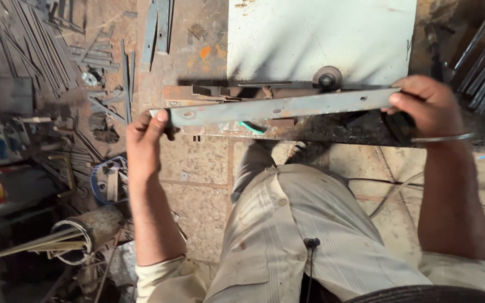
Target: The recorder is welding and assembling metal furniture components in a workshop.
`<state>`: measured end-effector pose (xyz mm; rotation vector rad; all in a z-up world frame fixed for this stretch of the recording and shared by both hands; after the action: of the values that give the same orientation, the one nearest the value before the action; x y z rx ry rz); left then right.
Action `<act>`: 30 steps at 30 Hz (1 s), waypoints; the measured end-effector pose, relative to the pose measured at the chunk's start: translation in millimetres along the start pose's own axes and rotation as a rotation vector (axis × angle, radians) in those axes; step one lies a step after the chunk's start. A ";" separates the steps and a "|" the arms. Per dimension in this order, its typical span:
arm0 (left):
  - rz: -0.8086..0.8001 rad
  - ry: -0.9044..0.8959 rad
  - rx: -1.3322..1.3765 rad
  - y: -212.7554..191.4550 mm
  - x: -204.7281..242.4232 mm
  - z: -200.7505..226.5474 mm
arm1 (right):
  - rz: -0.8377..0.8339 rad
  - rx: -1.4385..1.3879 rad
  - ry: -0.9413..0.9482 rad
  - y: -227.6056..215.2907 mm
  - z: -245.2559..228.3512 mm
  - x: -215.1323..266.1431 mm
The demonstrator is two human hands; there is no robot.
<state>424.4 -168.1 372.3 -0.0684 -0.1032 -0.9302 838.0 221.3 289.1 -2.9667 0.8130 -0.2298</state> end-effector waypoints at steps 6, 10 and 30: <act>-0.011 0.003 -0.127 -24.6 -38.9 38.8 | -0.049 0.149 -0.062 -5.2 -54.6 -68.6; -0.117 -0.046 -0.296 -42.3 -97.7 27.2 | -0.061 0.180 -0.043 -29.3 -7.6 -126.1; -0.999 -0.710 -0.979 -42.7 -279.9 -235.1 | -0.367 0.660 0.837 4.6 167.5 -155.3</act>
<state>238.0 5.0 106.4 -1.3598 -0.3489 -1.8471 730.2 299.3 103.4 -2.2831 0.1203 -1.4802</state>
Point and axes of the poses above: each hand's wrist, its own x-axis away from the middle knuckle, its own y-axis out of the palm, z = x × y, the point moved 3 cm from there along -x, towards the middle knuckle, and after that the axes turned 10 degrees about -z, right-handed, at the moved point
